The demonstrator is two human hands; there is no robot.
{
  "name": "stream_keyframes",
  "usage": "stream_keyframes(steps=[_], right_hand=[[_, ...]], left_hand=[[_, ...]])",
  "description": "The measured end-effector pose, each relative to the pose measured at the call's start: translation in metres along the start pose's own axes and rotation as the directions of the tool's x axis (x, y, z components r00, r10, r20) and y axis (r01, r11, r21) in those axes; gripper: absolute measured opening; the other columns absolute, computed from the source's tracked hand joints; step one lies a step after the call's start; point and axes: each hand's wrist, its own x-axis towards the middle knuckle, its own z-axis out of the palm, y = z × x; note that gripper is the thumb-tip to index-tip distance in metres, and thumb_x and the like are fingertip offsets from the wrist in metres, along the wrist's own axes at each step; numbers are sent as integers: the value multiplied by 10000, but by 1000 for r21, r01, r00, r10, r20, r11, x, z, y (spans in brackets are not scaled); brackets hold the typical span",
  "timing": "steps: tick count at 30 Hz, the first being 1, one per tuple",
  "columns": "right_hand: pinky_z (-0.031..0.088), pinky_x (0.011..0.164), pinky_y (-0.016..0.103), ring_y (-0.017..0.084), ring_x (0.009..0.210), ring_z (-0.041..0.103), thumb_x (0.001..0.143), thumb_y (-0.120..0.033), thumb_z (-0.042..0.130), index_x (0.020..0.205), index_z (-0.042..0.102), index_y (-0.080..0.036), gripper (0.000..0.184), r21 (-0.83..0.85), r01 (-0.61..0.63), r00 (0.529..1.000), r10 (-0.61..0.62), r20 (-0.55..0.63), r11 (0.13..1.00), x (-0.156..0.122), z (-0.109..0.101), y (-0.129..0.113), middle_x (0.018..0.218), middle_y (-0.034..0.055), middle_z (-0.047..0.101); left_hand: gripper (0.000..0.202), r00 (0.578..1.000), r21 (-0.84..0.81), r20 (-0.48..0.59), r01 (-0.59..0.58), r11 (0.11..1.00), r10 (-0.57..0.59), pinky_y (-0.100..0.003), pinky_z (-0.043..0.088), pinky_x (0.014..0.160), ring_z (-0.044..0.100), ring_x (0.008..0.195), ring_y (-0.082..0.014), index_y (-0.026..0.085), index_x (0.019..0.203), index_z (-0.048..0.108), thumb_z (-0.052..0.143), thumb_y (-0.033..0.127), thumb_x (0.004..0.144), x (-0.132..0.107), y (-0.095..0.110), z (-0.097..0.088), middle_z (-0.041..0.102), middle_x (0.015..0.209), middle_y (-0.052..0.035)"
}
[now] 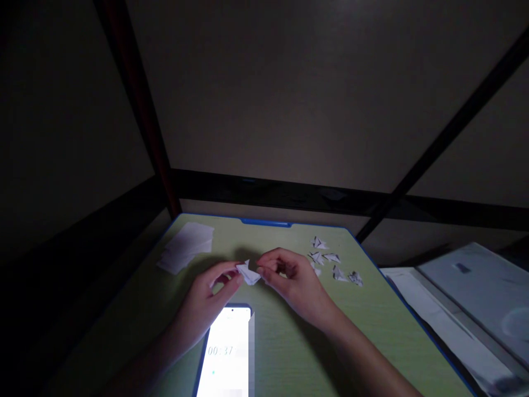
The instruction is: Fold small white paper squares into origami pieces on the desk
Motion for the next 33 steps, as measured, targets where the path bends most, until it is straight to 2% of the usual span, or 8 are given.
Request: stream_keyframes(steps=[7, 15, 19, 24, 26, 28, 30, 33], right_hand=[[380, 525, 240, 105, 585, 492, 771, -325, 637, 806, 629, -179, 151, 13, -32, 999, 31, 20, 999, -2, 2, -3, 644, -8, 563], [417, 619, 251, 109, 680, 526, 766, -311, 643, 959, 610, -180, 236, 134, -113, 986, 94, 140, 985, -6, 10, -3, 750, 0, 582], [419, 598, 246, 101, 641, 519, 746, -282, 648, 868, 615, -178, 164, 134, -115, 988, 99, 119, 984, -8, 17, -3, 713, -12, 574], [412, 554, 243, 104, 604, 509, 755, -270, 633, 815, 628, -174, 113, 13, -62, 997, 61, 45, 998, -10, 18, -2, 675, -8, 578], [417, 545, 252, 114, 603, 516, 771, -253, 615, 806, 630, -178, 84, -100, 1, 1000, -4, -21, 995, -10, 17, -2, 691, 6, 600], [425, 553, 268, 127, 616, 522, 786, -213, 594, 793, 631, -180, 51, -279, 123, 982, -157, -104, 952, -12, 16, -1, 712, 20, 613], [439, 602, 292, 144, 673, 537, 783, -160, 589, 804, 634, -174, 51, -477, 280, 919, -377, -119, 833, -14, 16, 0, 749, 36, 626], [442, 644, 311, 162, 734, 541, 768, -99, 604, 862, 640, -157, 117, -661, 450, 802, -598, 4, 600, -19, 18, 1, 797, 58, 644]], left_hand=[[119, 998, -137, 5, 70, 988, -70, -243, 444, 625, 578, 690, -151, 148, 768, 613, 555, 251, 771, 0, 7, 0, 639, 730, -30], [126, 993, -217, 29, 117, 969, -114, -232, 437, 571, 557, 621, -133, 149, 720, 561, 550, 270, 752, 0, 9, 2, 571, 658, -5], [123, 993, -184, 46, 116, 976, -110, -237, 433, 564, 544, 614, -133, 148, 703, 563, 544, 260, 751, -1, 11, 2, 558, 644, -5], [127, 997, -139, 24, 77, 987, -74, -238, 409, 570, 524, 620, -129, 142, 755, 593, 548, 260, 767, -2, 8, 3, 576, 662, -12], [136, 998, -132, -28, 60, 989, -64, -243, 418, 613, 538, 669, -132, 143, 835, 594, 561, 256, 766, -2, 6, 3, 609, 749, -26], [130, 994, -127, -91, 54, 990, -66, -234, 415, 611, 533, 665, -124, 145, 818, 571, 576, 260, 758, -2, 6, 4, 600, 747, -18], [152, 991, -154, -83, 86, 984, -100, -220, 399, 563, 513, 596, -108, 145, 722, 534, 561, 287, 770, -2, 7, 4, 561, 654, 5], [247, 981, -263, 9, 190, 946, -195, -214, 386, 513, 514, 524, -96, 136, 698, 535, 475, 341, 823, -2, 10, 4, 571, 615, 1]])
